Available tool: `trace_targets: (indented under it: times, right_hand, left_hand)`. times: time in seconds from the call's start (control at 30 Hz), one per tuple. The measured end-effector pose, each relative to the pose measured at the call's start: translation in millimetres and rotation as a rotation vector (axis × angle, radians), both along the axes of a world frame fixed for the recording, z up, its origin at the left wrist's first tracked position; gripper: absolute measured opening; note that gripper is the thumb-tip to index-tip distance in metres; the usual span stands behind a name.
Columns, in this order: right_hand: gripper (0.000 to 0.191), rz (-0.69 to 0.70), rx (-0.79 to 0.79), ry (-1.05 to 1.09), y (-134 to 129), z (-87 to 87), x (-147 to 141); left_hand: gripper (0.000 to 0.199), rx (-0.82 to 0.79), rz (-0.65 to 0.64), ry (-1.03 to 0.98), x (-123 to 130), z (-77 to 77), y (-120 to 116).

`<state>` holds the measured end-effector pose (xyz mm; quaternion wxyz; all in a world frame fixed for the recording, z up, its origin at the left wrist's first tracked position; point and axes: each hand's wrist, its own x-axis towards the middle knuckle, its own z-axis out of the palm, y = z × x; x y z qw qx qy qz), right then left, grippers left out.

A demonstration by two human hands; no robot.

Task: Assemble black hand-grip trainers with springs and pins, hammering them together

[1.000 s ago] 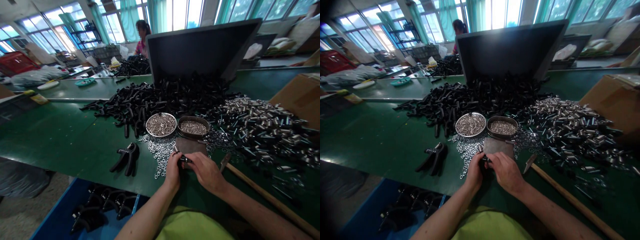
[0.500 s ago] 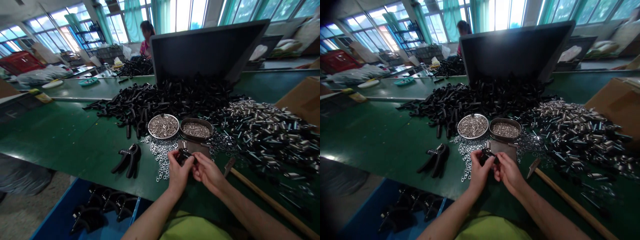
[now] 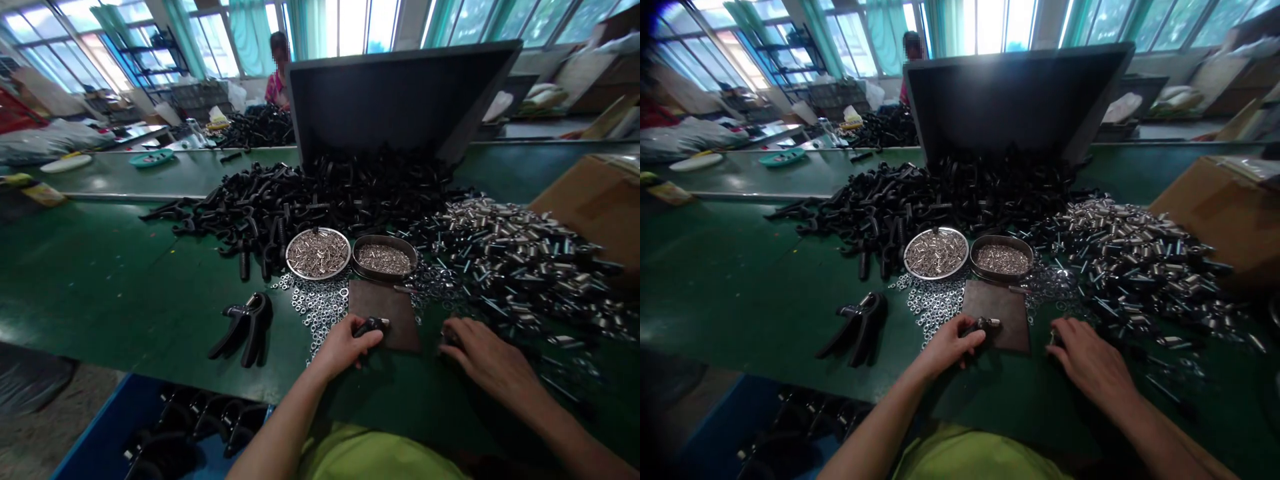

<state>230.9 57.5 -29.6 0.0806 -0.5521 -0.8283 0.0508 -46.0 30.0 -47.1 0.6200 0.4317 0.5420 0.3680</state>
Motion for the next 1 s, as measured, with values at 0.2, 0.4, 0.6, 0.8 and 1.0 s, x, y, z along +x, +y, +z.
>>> trace_targets:
  times: [0.2,0.4,0.6,0.8,1.0]
  right_hand:
    - [0.024,-0.199,0.07,-0.129,-30.8,-41.4,55.3]
    - [0.032,-0.186,0.019,0.157,-32.2,1.6,15.2]
    - [0.037,0.145,0.106,0.351,-33.8,50.6,-40.8]
    - [0.039,0.219,0.096,0.295,-32.4,44.9,-49.3]
    - [0.038,0.169,0.173,0.216,-33.9,29.7,-32.6]
  left_hand:
    - [0.032,-0.164,-0.16,-0.136,2.1,0.8,2.1]
    - [0.027,-0.156,-0.186,-0.006,4.6,5.0,6.4]
    - [0.024,-0.114,-0.19,0.05,6.3,7.9,6.4]
    - [0.026,-0.112,-0.196,0.048,6.7,4.5,6.5]
    - [0.023,-0.123,-0.213,0.07,5.3,3.4,7.7]
